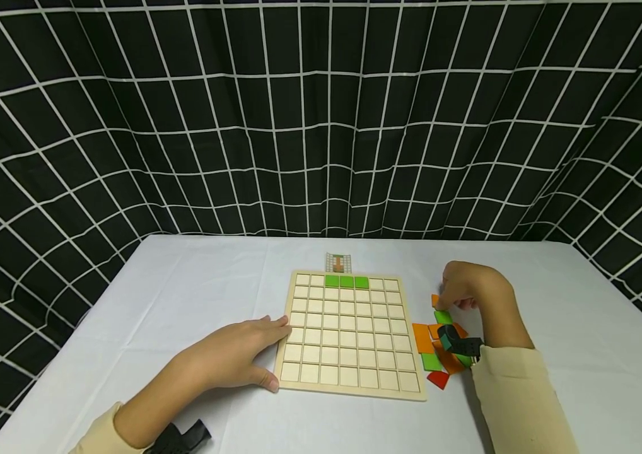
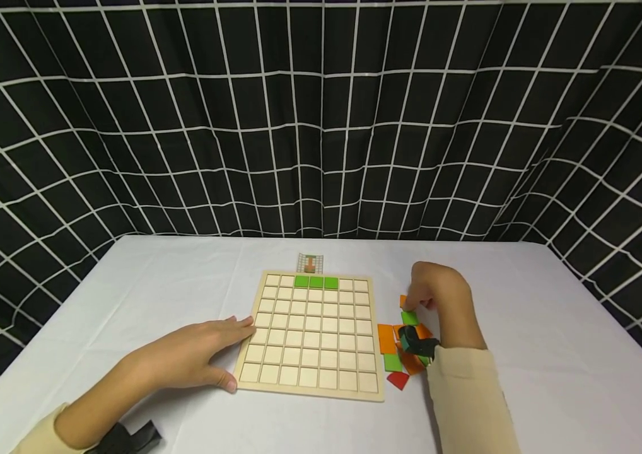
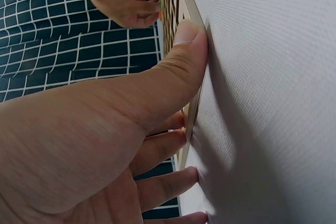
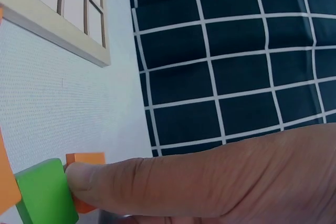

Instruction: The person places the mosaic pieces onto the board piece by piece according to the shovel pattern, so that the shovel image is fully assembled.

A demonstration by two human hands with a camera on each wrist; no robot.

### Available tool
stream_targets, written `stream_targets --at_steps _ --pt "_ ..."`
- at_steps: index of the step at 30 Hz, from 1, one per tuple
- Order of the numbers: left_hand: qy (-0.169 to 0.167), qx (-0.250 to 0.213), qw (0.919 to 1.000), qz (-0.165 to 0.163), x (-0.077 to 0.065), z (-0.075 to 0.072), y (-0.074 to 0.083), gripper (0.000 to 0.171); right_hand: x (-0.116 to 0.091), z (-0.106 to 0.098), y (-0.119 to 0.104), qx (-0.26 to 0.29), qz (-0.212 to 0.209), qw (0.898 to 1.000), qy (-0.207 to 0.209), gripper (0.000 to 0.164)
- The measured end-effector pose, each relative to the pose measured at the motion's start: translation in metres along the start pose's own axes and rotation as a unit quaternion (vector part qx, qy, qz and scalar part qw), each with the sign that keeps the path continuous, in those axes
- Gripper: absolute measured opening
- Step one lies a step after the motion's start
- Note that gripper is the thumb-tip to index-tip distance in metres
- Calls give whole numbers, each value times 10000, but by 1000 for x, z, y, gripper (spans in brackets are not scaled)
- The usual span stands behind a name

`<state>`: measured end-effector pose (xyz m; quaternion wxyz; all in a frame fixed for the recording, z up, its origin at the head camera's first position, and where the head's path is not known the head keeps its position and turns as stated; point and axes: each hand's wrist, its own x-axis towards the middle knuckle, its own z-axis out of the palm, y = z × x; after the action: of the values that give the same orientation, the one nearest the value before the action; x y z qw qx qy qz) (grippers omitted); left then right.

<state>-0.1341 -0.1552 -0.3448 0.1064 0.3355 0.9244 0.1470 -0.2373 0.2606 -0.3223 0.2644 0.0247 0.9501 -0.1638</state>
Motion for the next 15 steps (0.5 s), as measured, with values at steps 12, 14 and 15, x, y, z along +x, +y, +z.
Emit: stream_targets --at_steps 12,14,15 --pt "2 -8 10000 37 0 1 -1 88 2 0 -7 33 -602 9977 -303 25" --pt "7 0 10000 41 0 1 -1 88 2 0 -9 100 -754 9964 -370 25" --pt "8 1 10000 38 0 1 -1 88 1 -1 -9 141 -816 9958 -383 25"
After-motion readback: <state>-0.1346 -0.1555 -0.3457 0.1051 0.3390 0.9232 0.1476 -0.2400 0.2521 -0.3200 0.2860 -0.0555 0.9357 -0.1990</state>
